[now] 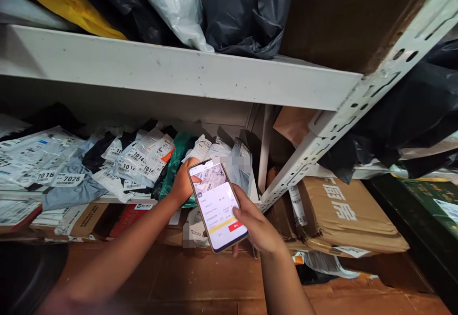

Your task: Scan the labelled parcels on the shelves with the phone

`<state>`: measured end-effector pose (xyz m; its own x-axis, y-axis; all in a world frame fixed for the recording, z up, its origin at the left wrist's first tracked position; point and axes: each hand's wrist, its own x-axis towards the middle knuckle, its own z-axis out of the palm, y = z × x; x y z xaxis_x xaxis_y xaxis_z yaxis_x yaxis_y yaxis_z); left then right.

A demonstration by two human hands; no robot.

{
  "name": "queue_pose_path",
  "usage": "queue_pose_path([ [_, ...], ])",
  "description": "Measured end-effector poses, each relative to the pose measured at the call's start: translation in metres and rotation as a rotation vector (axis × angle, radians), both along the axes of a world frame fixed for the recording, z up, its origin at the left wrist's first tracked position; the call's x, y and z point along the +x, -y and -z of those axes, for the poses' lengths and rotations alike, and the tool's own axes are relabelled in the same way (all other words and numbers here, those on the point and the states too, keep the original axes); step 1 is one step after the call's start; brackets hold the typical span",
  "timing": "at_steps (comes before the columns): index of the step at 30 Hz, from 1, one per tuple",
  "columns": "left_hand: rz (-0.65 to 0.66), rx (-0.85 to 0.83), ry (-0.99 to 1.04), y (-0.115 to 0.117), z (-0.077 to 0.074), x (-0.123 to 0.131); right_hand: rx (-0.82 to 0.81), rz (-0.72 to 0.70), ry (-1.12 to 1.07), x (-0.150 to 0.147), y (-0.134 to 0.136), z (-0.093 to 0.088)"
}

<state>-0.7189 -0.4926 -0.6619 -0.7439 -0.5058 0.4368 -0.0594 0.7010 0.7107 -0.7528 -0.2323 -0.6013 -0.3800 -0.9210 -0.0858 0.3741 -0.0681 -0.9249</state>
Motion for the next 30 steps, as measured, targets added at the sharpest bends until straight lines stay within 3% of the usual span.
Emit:
queue_pose_path([
  [5, 0.005, -0.142, 0.056, -0.003, -0.002, 0.002, -0.047, 0.008, -0.066, 0.019, -0.004, 0.0],
  [9, 0.038, -0.151, 0.052, -0.002, 0.001, 0.003, -0.09, 0.024, -0.042, 0.026, -0.004, 0.004],
  [17, 0.002, -0.212, 0.102, -0.002, 0.002, 0.002, -0.075, 0.042, -0.009, 0.029, -0.007, 0.006],
  [30, -0.029, -0.37, 0.068, 0.005, 0.017, -0.009, -0.038, 0.088, -0.028, 0.026, -0.009, 0.01],
])
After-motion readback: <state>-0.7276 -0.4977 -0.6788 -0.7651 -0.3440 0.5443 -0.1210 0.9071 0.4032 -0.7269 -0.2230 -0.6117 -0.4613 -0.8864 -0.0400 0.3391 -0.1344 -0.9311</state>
